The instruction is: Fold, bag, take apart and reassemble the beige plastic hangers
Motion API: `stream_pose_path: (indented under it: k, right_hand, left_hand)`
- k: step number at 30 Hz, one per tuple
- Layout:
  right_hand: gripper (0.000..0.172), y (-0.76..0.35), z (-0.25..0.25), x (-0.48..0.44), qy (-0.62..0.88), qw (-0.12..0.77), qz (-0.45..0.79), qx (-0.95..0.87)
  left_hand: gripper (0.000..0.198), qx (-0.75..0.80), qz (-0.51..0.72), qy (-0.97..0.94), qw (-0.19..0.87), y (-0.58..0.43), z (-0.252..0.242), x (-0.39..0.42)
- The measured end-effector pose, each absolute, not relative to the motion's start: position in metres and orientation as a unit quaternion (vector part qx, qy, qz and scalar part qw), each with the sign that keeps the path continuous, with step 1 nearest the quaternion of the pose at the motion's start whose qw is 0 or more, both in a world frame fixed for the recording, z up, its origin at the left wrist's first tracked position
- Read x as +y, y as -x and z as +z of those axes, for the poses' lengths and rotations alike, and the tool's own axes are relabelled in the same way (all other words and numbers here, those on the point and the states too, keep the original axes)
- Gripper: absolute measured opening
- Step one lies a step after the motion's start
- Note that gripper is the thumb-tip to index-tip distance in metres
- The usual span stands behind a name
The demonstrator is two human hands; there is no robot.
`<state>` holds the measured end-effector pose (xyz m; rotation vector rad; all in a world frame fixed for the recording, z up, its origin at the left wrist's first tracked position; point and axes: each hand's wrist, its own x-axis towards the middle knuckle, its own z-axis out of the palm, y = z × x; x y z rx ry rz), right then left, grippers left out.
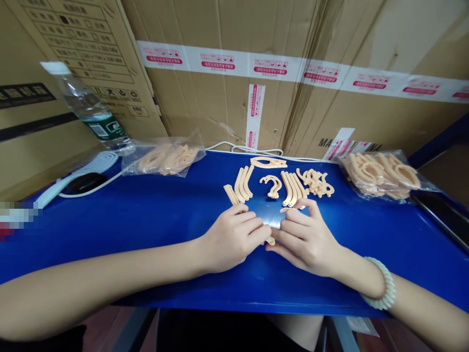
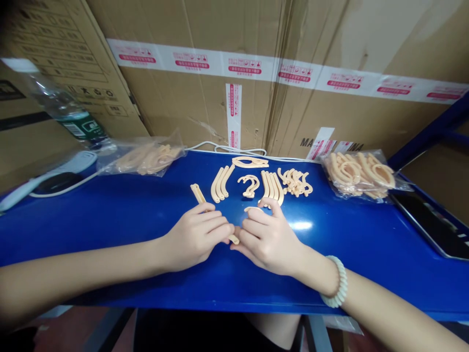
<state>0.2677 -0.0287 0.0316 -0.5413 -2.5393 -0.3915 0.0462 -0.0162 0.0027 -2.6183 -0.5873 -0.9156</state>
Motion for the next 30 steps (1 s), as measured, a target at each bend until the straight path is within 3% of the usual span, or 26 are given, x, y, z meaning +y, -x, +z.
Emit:
stream_pose_path:
  k: [5,8,16,20,24,30]
  right_hand:
    - [0.021,-0.270,0.044,-0.029,0.249,0.324,-0.022,-0.913]
    - [0.012,-0.280,0.053,-0.017,0.288,0.347,-0.052,-0.891]
    - [0.013,-0.288,0.050,0.030,0.351,0.221,-0.049,-0.909]
    - [0.009,-0.276,0.043,0.047,0.361,0.177,-0.041,-0.915]
    - [0.011,-0.272,0.033,0.060,0.364,0.180,-0.011,-0.914]
    - [0.021,-0.267,0.039,0.046,0.322,0.223,0.043,-0.919]
  left_hand:
    - [0.023,-0.127,-0.352,0.900,0.224,-0.036,0.020,-0.014]
    - [0.022,-0.117,-0.333,0.914,0.201,-0.026,0.025,0.001]
    - [0.030,-0.175,-0.312,0.915,0.185,0.010,0.012,0.061]
    - [0.030,-0.221,-0.270,0.932,0.100,0.017,0.007,0.068]
    - [0.027,-0.274,-0.235,0.932,0.029,0.017,0.009,0.066]
    - [0.024,-0.237,-0.200,0.951,0.006,0.019,0.007,0.069]
